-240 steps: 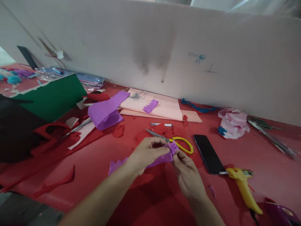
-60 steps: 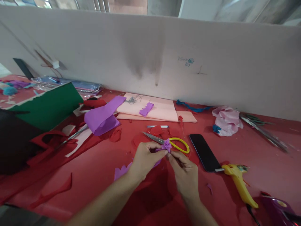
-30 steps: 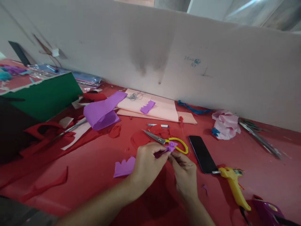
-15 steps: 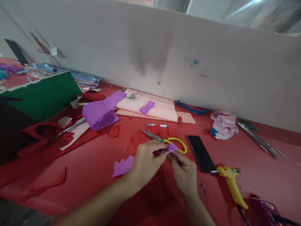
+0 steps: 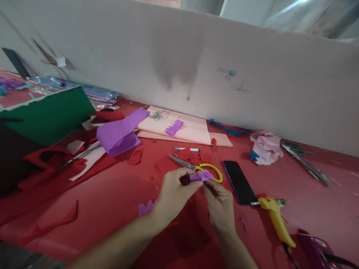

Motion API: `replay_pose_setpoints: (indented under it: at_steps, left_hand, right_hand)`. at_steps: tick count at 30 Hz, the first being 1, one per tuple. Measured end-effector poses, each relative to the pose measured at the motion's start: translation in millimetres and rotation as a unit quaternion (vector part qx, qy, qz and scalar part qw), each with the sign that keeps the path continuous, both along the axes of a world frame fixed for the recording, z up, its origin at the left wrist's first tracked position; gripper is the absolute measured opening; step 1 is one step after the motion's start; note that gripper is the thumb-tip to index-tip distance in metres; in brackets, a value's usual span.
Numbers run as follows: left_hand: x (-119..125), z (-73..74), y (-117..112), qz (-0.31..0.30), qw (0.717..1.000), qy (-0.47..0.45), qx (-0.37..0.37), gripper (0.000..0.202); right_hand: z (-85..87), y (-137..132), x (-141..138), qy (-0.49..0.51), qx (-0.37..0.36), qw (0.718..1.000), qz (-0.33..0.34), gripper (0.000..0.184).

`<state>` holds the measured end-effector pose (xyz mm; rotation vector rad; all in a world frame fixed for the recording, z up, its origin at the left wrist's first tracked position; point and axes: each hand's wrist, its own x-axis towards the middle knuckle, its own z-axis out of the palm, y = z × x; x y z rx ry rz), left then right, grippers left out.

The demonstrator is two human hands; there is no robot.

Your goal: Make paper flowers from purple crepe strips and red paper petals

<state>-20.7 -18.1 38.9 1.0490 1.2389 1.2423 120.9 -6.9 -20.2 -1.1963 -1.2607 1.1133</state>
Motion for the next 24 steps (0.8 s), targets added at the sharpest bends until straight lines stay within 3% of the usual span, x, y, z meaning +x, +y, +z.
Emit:
replay_pose_setpoints:
  at_steps: [7,14,18,21,24]
  left_hand:
    - [-0.7,-0.4,-0.1,0.018,1.0,0.018,-0.008,0.007]
    - [3.2,1.8,-2.2,0.037,0.998,0.049,-0.007,0.007]
    - [0.7,5.5,-1.5,-0.009,0.995,-0.085,-0.041,0.018]
    - [-5.9,8.1,1.9,-0.061,0.97,-0.212,-0.107,0.029]
    - [-10.4,6.2,5.6,-0.088,0.964,-0.214,-0.13,0.026]
  right_hand:
    - [-2.6,-2.3,-3.7,0.03,-0.021,0.999,0.005,0.016]
    - [6.6,-5.3,-5.9,0.012,-0.012,1.0,0.016,0.018]
    - [5.7,-3.7,-5.6,0.056,-0.045,0.997,0.016,0.02]
    - [4.6,-1.2,-6.8,0.126,-0.077,0.989,0.011,0.021]
    - [11.8,0.1,-10.0,0.205,-0.112,0.972,0.03,0.023]
